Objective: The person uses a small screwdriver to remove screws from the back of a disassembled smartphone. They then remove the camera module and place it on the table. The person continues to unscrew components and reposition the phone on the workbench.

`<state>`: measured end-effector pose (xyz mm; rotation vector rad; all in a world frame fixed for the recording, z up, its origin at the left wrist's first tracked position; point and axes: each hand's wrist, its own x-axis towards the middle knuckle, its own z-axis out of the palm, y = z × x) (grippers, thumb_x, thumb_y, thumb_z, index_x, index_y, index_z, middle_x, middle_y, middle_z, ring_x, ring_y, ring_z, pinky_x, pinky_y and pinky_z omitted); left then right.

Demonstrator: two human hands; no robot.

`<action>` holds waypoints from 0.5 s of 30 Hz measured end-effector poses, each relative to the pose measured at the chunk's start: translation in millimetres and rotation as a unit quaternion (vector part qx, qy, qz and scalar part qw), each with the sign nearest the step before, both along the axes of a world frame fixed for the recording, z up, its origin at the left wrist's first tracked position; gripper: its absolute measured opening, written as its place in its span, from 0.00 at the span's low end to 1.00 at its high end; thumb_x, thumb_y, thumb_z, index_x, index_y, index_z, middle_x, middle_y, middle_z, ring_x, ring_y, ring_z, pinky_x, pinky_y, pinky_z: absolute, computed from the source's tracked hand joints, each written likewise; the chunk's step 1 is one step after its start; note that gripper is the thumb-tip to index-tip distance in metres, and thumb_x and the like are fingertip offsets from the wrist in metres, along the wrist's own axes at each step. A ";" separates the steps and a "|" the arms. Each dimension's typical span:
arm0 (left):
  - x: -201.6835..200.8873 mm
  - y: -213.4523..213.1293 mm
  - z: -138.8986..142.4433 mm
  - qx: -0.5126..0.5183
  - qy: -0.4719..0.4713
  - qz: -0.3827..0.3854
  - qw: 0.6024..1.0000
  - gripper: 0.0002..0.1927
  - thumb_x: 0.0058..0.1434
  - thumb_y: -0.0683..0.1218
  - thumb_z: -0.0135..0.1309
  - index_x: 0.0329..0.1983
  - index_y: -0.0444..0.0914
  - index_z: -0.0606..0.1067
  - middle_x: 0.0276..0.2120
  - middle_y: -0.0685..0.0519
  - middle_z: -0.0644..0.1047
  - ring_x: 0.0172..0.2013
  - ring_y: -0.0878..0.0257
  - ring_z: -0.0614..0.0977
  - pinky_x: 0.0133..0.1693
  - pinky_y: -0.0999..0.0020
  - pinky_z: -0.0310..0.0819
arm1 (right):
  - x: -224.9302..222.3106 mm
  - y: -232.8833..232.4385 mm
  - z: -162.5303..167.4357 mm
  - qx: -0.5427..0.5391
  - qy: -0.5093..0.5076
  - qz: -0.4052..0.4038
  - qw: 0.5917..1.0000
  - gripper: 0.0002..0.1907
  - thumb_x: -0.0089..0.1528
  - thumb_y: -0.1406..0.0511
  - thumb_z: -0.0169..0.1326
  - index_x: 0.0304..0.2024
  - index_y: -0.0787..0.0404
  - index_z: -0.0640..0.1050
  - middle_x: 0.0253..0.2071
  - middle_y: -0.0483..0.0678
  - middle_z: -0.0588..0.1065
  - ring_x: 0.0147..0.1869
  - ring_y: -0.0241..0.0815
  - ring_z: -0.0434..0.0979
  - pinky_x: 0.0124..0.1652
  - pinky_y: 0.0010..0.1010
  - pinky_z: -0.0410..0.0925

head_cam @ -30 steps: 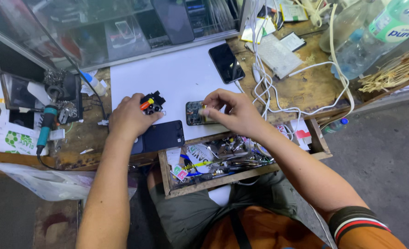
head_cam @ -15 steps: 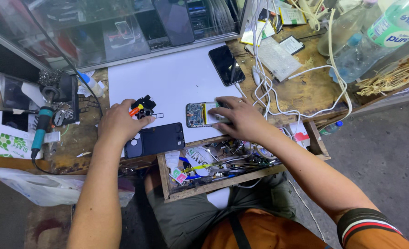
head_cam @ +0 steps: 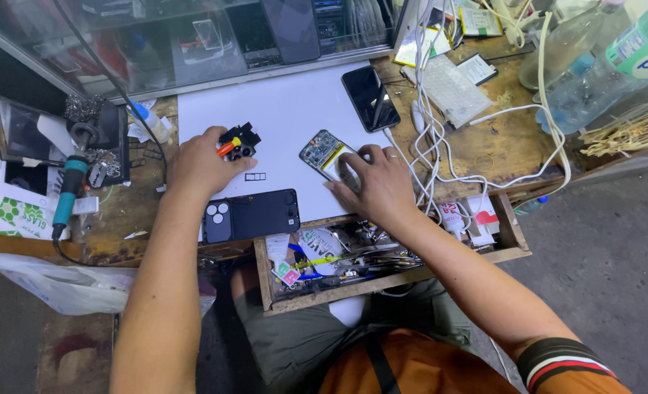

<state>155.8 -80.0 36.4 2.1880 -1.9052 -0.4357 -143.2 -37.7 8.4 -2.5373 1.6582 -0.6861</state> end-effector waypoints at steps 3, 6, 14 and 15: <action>-2.4 -6.5 -3.3 -0.007 -0.014 -0.011 1.000 0.45 0.45 0.69 0.70 0.62 0.43 0.74 0.45 0.41 0.81 0.49 0.43 0.82 0.50 0.48 0.75 | 4.7 -2.4 -2.8 0.003 0.007 -0.015 1.000 0.25 0.59 0.45 0.61 0.49 0.54 0.81 0.47 0.55 0.76 0.49 0.60 0.73 0.48 0.48 0.68; -3.3 -9.0 -10.5 -0.005 -0.026 -0.025 0.999 0.45 0.45 0.71 0.68 0.62 0.44 0.75 0.44 0.41 0.81 0.47 0.43 0.83 0.48 0.48 0.76 | 5.2 2.1 4.1 -0.019 -0.012 0.006 1.000 0.25 0.60 0.47 0.61 0.50 0.55 0.81 0.51 0.57 0.75 0.54 0.61 0.73 0.52 0.48 0.68; 8.5 -11.8 -31.4 -0.031 -0.019 -0.034 0.999 0.45 0.48 0.73 0.65 0.63 0.45 0.74 0.43 0.38 0.81 0.46 0.41 0.82 0.48 0.47 0.75 | -27.9 87.8 82.8 0.108 -0.164 0.454 0.869 0.17 0.71 0.55 0.59 0.58 0.55 0.76 0.59 0.50 0.77 0.59 0.52 0.81 0.55 0.39 0.71; 9.6 -12.3 -34.3 -0.035 -0.025 -0.037 0.998 0.45 0.49 0.73 0.65 0.64 0.45 0.74 0.43 0.38 0.81 0.46 0.41 0.82 0.48 0.47 0.75 | -34.5 97.7 86.6 0.115 -0.175 0.511 0.834 0.17 0.71 0.55 0.58 0.57 0.56 0.76 0.58 0.50 0.78 0.58 0.52 0.81 0.54 0.40 0.71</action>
